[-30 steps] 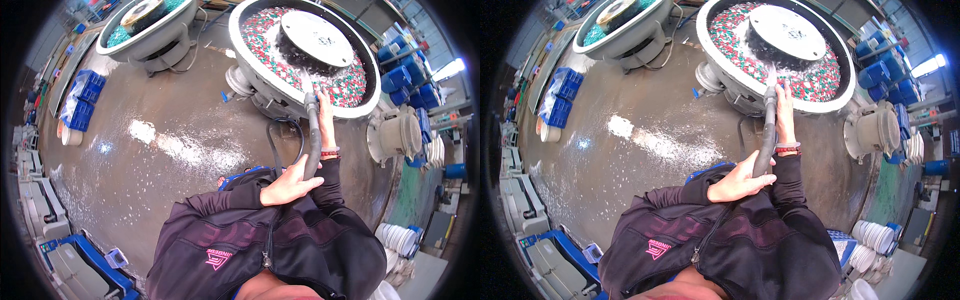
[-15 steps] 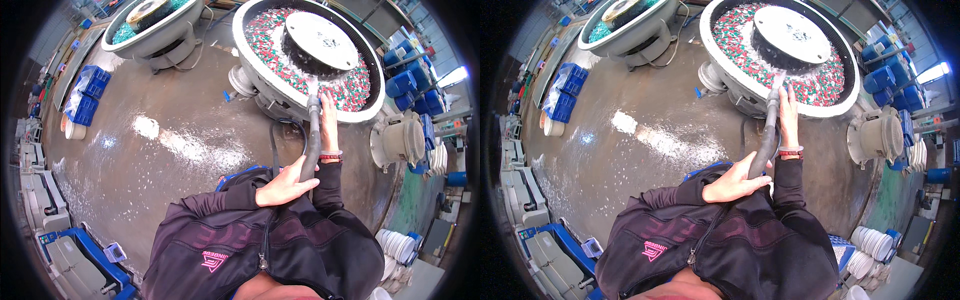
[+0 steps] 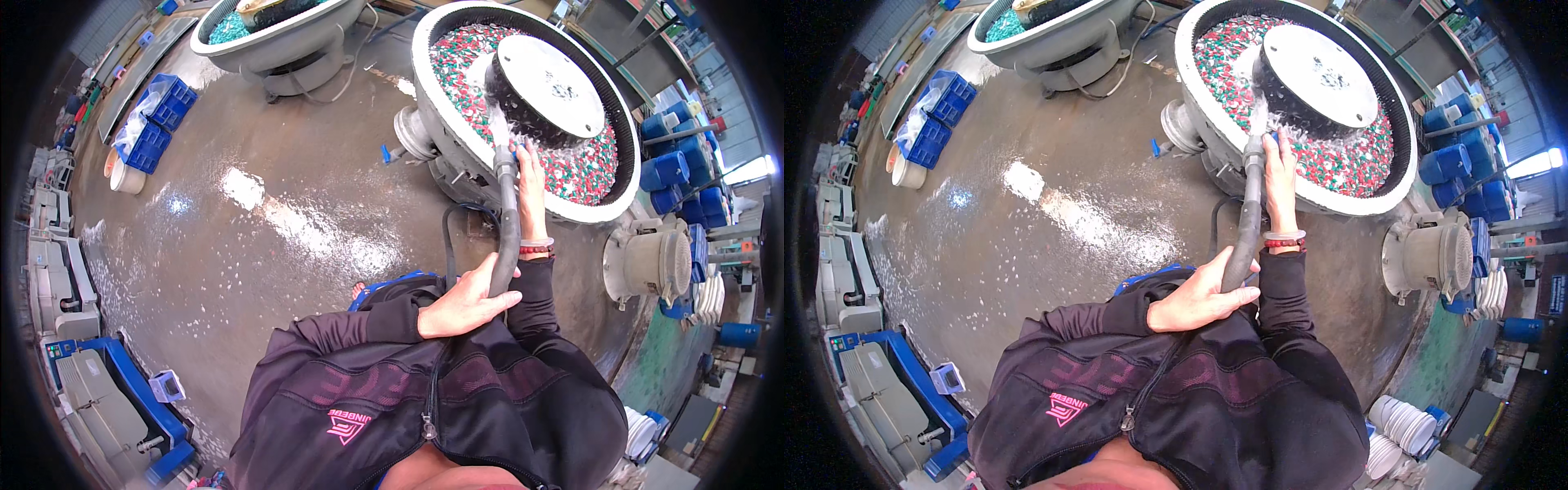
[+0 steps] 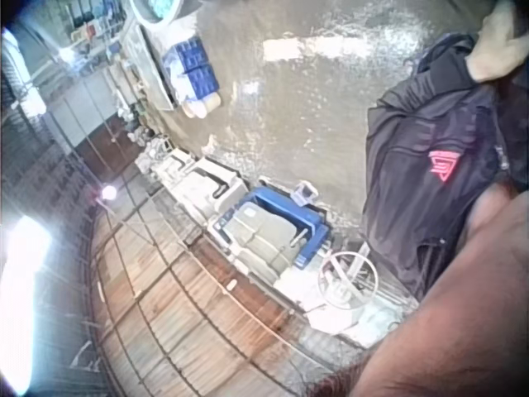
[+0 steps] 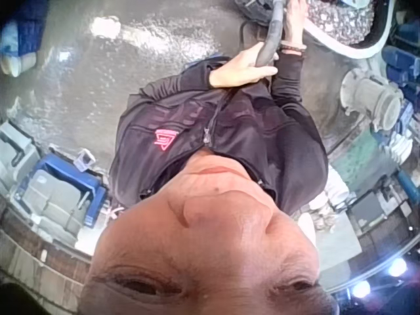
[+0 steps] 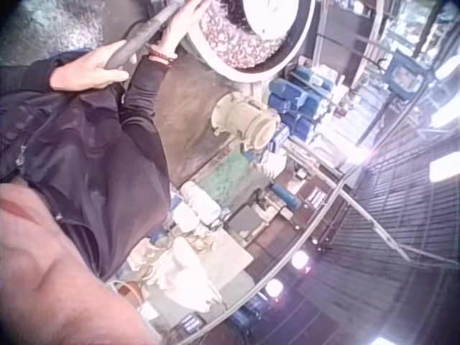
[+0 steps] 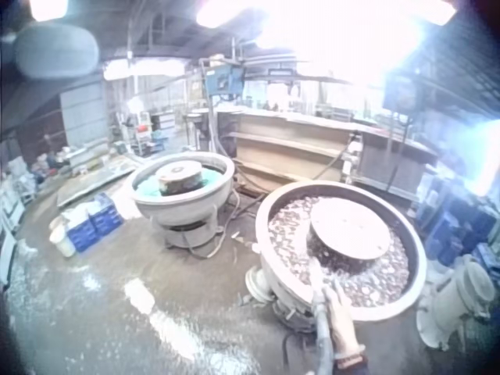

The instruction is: The person uses a water hose to spray and clean small industrial parts within a vibrating bowl and then moves to another machine to check on similar components being processed.

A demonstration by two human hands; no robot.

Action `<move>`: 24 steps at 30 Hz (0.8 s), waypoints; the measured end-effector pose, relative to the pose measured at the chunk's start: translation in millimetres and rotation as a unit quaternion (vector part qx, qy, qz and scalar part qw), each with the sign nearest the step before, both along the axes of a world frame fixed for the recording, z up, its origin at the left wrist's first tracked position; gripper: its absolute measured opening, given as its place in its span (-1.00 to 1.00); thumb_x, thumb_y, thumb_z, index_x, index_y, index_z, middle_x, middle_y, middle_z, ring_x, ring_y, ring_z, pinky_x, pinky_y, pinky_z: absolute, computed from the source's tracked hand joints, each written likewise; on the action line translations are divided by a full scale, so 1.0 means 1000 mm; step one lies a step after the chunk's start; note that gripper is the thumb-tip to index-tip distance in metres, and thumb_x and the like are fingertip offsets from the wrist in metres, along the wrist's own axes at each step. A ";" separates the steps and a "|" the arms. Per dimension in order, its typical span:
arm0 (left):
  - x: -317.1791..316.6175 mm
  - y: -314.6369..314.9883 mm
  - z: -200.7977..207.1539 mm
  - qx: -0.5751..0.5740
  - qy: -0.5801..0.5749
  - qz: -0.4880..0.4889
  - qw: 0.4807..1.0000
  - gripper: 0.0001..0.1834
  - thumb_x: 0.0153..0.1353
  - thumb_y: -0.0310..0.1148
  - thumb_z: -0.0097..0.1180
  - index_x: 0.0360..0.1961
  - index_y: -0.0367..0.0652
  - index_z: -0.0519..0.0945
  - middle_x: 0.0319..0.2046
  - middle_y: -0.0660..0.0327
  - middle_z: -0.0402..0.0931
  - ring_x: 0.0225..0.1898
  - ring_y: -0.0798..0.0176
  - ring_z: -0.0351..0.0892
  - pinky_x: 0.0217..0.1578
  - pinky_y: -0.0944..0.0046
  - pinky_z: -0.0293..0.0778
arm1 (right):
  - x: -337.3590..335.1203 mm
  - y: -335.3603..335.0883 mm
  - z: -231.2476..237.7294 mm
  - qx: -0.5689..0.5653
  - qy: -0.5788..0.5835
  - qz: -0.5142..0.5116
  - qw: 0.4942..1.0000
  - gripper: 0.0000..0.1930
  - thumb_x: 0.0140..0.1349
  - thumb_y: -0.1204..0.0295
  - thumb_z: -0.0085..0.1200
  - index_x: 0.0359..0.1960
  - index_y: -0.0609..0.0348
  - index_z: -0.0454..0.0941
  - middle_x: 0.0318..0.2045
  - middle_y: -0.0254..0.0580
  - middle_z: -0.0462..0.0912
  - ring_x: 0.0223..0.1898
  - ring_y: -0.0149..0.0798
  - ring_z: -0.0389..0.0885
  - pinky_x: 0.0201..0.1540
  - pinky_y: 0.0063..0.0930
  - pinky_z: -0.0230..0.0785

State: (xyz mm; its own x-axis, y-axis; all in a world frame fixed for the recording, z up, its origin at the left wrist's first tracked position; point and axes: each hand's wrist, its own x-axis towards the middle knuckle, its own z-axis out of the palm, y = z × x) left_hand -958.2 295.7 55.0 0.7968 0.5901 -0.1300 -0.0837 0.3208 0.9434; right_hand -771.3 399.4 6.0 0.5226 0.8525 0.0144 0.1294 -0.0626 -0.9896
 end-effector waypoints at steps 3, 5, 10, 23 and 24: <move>0.002 -0.002 -0.002 -0.001 -0.030 0.005 1.000 -0.63 0.11 -0.34 0.05 -0.11 -0.21 0.25 -0.48 0.29 0.33 -0.48 0.48 0.27 -0.48 0.41 0.24 | 0.006 0.002 -0.008 0.026 0.008 0.002 1.000 -0.40 0.12 0.12 -0.08 0.13 0.22 0.20 -0.01 -0.17 0.38 -0.11 -0.40 0.39 -0.18 -0.54 0.26; 0.004 -0.003 -0.002 -0.002 -0.052 0.003 0.999 -0.67 0.14 -0.36 0.03 -0.13 -0.16 0.23 -0.59 0.39 0.24 -0.64 0.55 0.17 -0.64 0.50 0.11 | 0.007 -0.001 -0.009 0.032 0.027 -0.007 0.999 -0.41 0.12 0.14 -0.06 0.13 0.23 0.20 0.00 -0.15 0.37 -0.10 -0.39 0.39 -0.15 -0.54 0.26; 0.005 -0.002 -0.002 -0.028 -0.029 -0.021 0.999 -0.68 0.14 -0.38 0.03 -0.12 -0.19 0.25 -0.58 0.38 0.26 -0.63 0.57 0.18 -0.64 0.50 0.14 | 0.014 -0.010 -0.014 0.028 -0.006 -0.022 0.999 -0.33 0.12 0.10 -0.06 0.15 0.35 0.12 0.10 0.10 0.26 0.12 -0.20 0.24 0.13 -0.47 0.03; 0.017 -0.003 -0.003 0.002 -0.033 -0.075 0.997 -0.71 0.15 -0.37 0.01 -0.14 -0.16 0.25 -0.64 0.41 0.21 -0.70 0.58 0.15 -0.71 0.52 0.08 | 0.043 -0.043 -0.016 -0.049 -0.096 -0.093 0.990 -0.45 0.18 0.18 -0.14 0.10 0.34 0.21 0.04 0.01 0.34 0.01 -0.26 0.34 0.06 -0.50 0.11; 0.018 -0.002 -0.003 0.009 -0.031 -0.078 0.996 -0.71 0.15 -0.36 0.01 -0.14 -0.16 0.25 -0.64 0.41 0.22 -0.70 0.58 0.16 -0.70 0.52 0.08 | 0.048 -0.044 -0.019 -0.044 -0.105 -0.091 0.989 -0.46 0.18 0.18 -0.14 0.09 0.34 0.23 0.04 -0.01 0.35 0.02 -0.27 0.33 0.06 -0.50 0.11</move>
State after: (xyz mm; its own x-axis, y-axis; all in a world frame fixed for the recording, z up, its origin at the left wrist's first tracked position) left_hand -940.5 293.5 51.6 0.8855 0.4596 -0.0684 -0.0915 0.3168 0.9441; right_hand -723.3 355.7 -12.7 0.6607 0.7475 0.0685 0.3099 -0.1885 -0.9319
